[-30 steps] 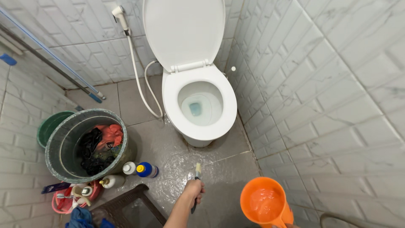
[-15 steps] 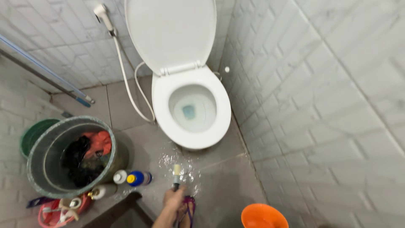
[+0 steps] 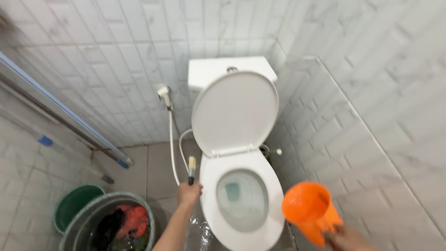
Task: The person cleans a toilet by wiping the tank and seat with a blue cloth, applying cleaning liquid into the bowl, and scrubbing the tank lid with a brush. They also rinse the brush and pour water from a scoop into the toilet.
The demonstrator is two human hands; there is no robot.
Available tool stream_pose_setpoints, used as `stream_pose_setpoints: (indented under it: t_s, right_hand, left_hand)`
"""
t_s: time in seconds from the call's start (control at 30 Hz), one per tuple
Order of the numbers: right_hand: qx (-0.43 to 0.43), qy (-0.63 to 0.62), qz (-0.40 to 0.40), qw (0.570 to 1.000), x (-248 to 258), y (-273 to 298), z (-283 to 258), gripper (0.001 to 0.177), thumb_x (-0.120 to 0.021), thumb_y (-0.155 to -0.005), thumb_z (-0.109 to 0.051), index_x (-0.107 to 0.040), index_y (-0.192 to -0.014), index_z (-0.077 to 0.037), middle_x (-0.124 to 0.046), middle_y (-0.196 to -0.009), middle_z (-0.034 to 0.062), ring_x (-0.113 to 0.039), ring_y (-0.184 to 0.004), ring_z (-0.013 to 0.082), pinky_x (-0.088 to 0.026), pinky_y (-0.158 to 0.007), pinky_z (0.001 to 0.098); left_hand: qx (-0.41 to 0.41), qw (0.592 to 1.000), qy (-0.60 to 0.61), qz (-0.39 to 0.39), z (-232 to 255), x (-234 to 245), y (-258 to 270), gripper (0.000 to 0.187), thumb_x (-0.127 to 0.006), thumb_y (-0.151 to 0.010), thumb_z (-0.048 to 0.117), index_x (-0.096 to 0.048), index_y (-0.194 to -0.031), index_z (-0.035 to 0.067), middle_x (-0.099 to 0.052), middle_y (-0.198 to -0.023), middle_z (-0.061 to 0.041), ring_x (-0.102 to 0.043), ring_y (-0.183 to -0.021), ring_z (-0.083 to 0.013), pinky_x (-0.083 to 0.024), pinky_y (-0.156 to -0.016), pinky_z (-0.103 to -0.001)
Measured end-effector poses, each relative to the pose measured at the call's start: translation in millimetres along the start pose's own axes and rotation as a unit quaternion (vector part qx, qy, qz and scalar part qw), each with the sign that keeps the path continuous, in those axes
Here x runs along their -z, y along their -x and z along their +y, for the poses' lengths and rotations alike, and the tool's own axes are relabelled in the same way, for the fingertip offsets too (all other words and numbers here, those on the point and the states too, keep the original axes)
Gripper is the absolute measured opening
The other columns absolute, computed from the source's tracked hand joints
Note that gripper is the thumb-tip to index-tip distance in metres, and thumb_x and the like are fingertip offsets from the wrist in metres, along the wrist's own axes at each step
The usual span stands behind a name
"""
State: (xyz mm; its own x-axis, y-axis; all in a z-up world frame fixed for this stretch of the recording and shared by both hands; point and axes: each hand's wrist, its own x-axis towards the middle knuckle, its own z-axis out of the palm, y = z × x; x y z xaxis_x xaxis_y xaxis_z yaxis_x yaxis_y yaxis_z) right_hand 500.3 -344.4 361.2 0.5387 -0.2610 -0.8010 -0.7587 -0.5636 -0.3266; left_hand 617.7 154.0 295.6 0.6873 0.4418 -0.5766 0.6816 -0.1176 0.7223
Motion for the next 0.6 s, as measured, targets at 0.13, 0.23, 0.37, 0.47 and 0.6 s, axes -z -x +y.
stream_pose_setpoints:
  t_s: [0.13, 0.23, 0.37, 0.47, 0.6]
  right_hand:
    - [0.142, -0.029, 0.013, 0.989, 75.0, 22.0, -149.1, 0.033, -0.064, -0.09, -0.032, -0.068, -0.092, 0.0, -0.055, -0.058, 0.0074, -0.05, -0.047, 0.0183, -0.041, -0.046, 0.0351]
    - [0.205, -0.029, 0.019, 0.978, 118.7, 59.5, -248.8, 0.035, -0.064, -0.093, -0.034, -0.065, -0.09, 0.001, -0.054, -0.059, 0.007, -0.047, -0.047, 0.0182, -0.04, -0.047, 0.0343]
    - [0.252, 0.065, 0.076, 0.963, 154.8, 107.0, -368.7, 0.032, -0.065, -0.092, -0.031, -0.068, -0.092, 0.001, -0.059, -0.065, 0.0062, -0.051, -0.053, 0.018, -0.044, -0.05, 0.0366]
    - [0.257, 0.186, 0.119, 0.941, 169.3, 130.4, -433.3, 0.034, -0.065, -0.093, -0.032, -0.068, -0.097, 0.001, -0.062, -0.066, 0.0115, -0.056, -0.057, 0.0209, -0.049, -0.056, 0.038]
    - [0.243, 0.293, 0.164, 0.91, 181.0, 143.1, -490.6, 0.034, -0.065, -0.094, -0.033, -0.071, -0.103, -0.001, -0.066, -0.07, 0.0114, -0.062, -0.062, 0.0232, -0.053, -0.062, 0.0397]
  left_hand:
    - [-0.077, 0.995, -0.026, 0.063, 108.5, 22.1, -19.1, 0.024, -0.066, -0.09, 0.026, -0.081, -0.083, 0.008, -0.077, -0.076, -0.008, -0.075, -0.077, -0.0212, -0.055, -0.077, -0.038]
    - [-0.12, 0.99, 0.003, 0.077, 168.5, 35.2, -22.8, 0.018, -0.07, -0.086, 0.022, -0.08, -0.084, 0.007, -0.078, -0.075, -0.008, -0.075, -0.078, -0.0225, -0.056, -0.078, -0.039]
    - [-0.136, 0.983, 0.04, 0.114, 221.7, 34.3, -29.7, 0.014, -0.071, -0.083, 0.018, -0.081, -0.087, 0.009, -0.077, -0.078, -0.007, -0.076, -0.081, -0.0232, -0.057, -0.08, -0.038]
    - [-0.175, 0.97, 0.048, 0.16, 249.9, 21.1, -46.5, 0.017, -0.072, -0.079, 0.013, -0.082, -0.093, 0.01, -0.078, -0.087, -0.01, -0.076, -0.086, -0.026, -0.056, -0.084, -0.037]
    - [-0.292, 0.942, 0.069, 0.147, 285.2, -5.7, -82.7, 0.031, -0.069, -0.077, 0.007, -0.077, -0.107, 0.01, -0.078, -0.099, -0.012, -0.074, -0.095, -0.0282, -0.055, -0.086, -0.039]
